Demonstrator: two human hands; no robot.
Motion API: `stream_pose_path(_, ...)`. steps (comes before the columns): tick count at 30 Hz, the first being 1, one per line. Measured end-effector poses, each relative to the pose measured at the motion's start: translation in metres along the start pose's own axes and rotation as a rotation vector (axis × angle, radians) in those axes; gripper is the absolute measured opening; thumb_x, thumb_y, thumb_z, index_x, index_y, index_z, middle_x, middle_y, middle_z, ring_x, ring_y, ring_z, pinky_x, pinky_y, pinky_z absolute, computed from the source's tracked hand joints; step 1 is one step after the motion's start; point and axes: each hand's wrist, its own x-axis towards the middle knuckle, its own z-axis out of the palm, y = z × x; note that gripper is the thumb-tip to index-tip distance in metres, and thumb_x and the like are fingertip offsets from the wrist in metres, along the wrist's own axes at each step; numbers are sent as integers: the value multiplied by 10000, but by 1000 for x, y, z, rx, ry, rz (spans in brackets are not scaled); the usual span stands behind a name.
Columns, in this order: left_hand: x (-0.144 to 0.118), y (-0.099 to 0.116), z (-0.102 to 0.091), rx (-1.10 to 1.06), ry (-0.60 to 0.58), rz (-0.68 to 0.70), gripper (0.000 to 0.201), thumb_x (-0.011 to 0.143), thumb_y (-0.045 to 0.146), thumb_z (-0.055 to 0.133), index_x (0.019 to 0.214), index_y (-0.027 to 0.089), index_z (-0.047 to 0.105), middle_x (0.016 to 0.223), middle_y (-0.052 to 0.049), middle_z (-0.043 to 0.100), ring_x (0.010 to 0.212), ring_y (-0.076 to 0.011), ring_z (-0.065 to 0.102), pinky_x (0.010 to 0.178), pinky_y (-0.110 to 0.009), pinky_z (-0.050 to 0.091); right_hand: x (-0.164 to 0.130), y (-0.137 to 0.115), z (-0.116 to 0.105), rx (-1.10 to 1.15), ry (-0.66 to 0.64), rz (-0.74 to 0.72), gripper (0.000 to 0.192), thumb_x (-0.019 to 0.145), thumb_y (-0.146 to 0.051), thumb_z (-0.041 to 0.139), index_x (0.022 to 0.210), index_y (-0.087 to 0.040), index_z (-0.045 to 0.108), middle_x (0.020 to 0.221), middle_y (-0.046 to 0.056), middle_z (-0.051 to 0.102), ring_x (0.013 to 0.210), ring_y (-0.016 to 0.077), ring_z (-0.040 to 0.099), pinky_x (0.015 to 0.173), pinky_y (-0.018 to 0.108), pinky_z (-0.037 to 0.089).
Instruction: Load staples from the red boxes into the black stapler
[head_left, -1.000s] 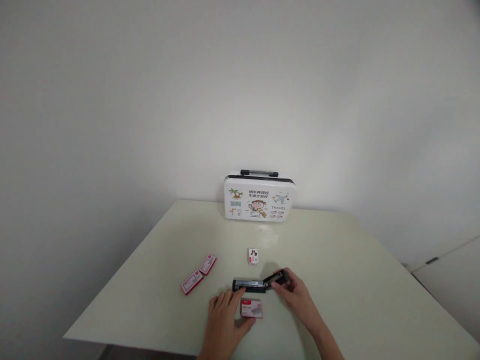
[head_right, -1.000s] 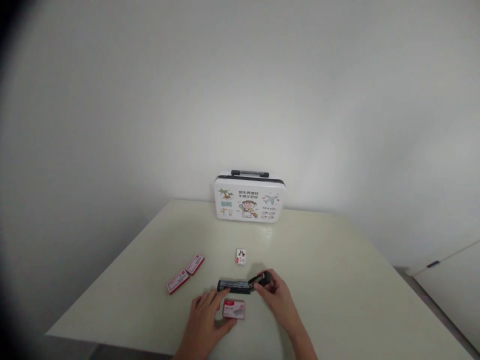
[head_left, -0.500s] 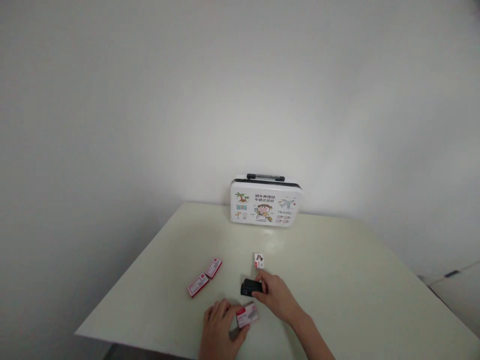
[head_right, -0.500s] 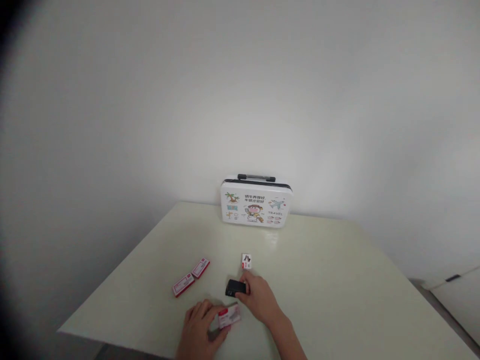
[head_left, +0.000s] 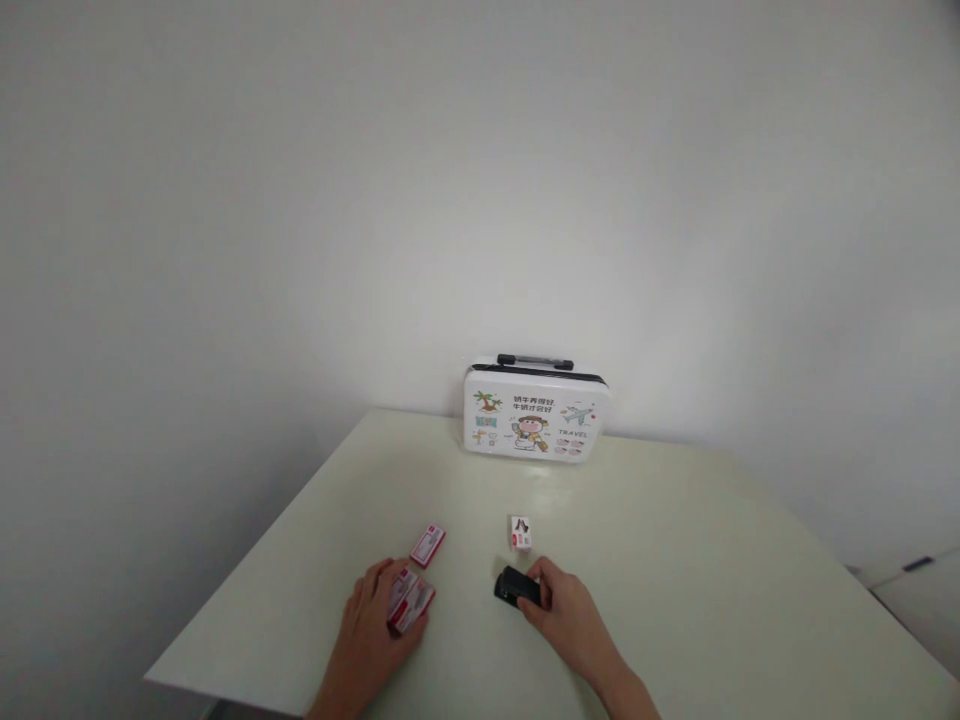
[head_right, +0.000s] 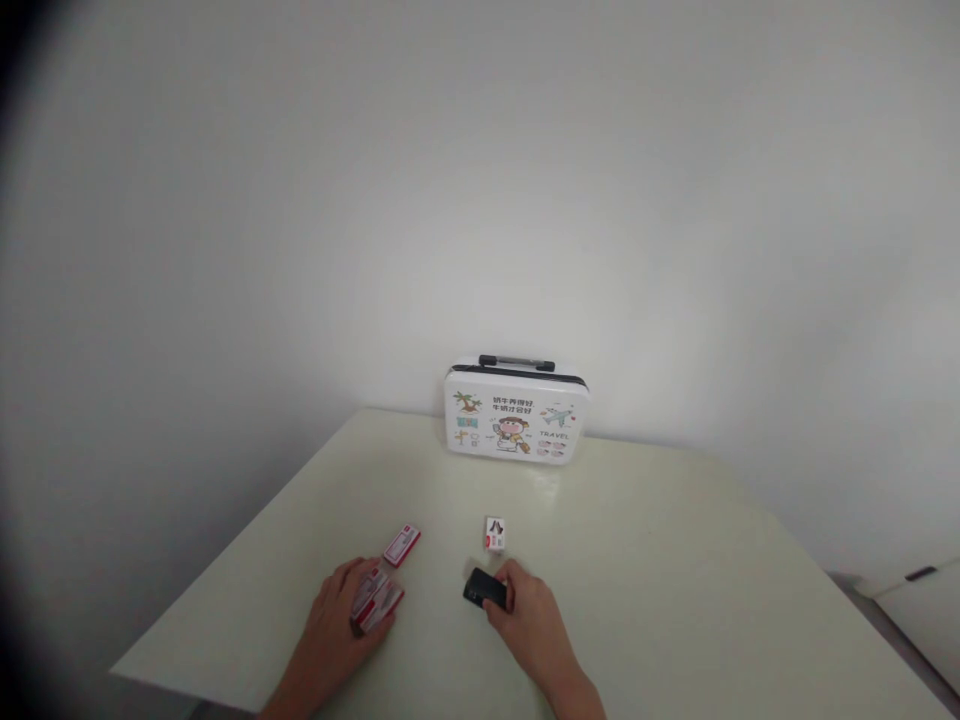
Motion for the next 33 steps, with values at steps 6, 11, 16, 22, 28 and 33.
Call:
stream_pose_path(6,12,7,8,31,7,58,664,849,376,651,1477,306,446,1428,-93,493,1279,-302,525,1068,-506,448,-11,24,3,-78,207,175,212,850,-452,638,806,-268,543,571,-35,569,547,200,578,542,284,281)
stream_pose_path(11,26,29,19,-41,26,131,492,853,270,612,1333,241,510,1539,-100,435,1402,-298,433,1138,-533,394,11,46,-4,93,307,256,361,899,-598,539,988,-250,575,611,-5,626,564,234,624,533,296,330)
stream_pose_path(16,35,72,43,-116,26,197,436,819,203,607,1248,202,528,1506,-122,476,1410,-285,443,1166,-514,390,53,40,-7,186,250,184,511,912,-591,538,1247,-206,566,801,35,725,705,234,690,618,294,424)
stream_pose_path(22,34,129,73,-141,46,199,624,822,193,598,1427,166,446,1460,-140,509,1396,-298,440,1176,-517,372,48,19,5,257,146,92,517,882,-598,607,1220,-206,624,799,33,742,685,215,683,618,277,440)
stream_pose_path(28,36,151,75,-31,55,199,699,923,232,565,1575,282,321,1537,-115,446,1380,-320,437,1160,-565,348,7,16,17,392,125,82,558,892,-664,566,1234,-228,627,842,36,746,693,221,681,624,290,479)
stream_pose_path(33,32,149,76,-3,65,186,560,983,358,537,1524,257,428,1491,-134,492,1372,-326,454,1127,-553,398,-9,34,31,485,213,150,725,895,-718,505,1350,-158,570,707,16,660,643,232,629,577,311,472)
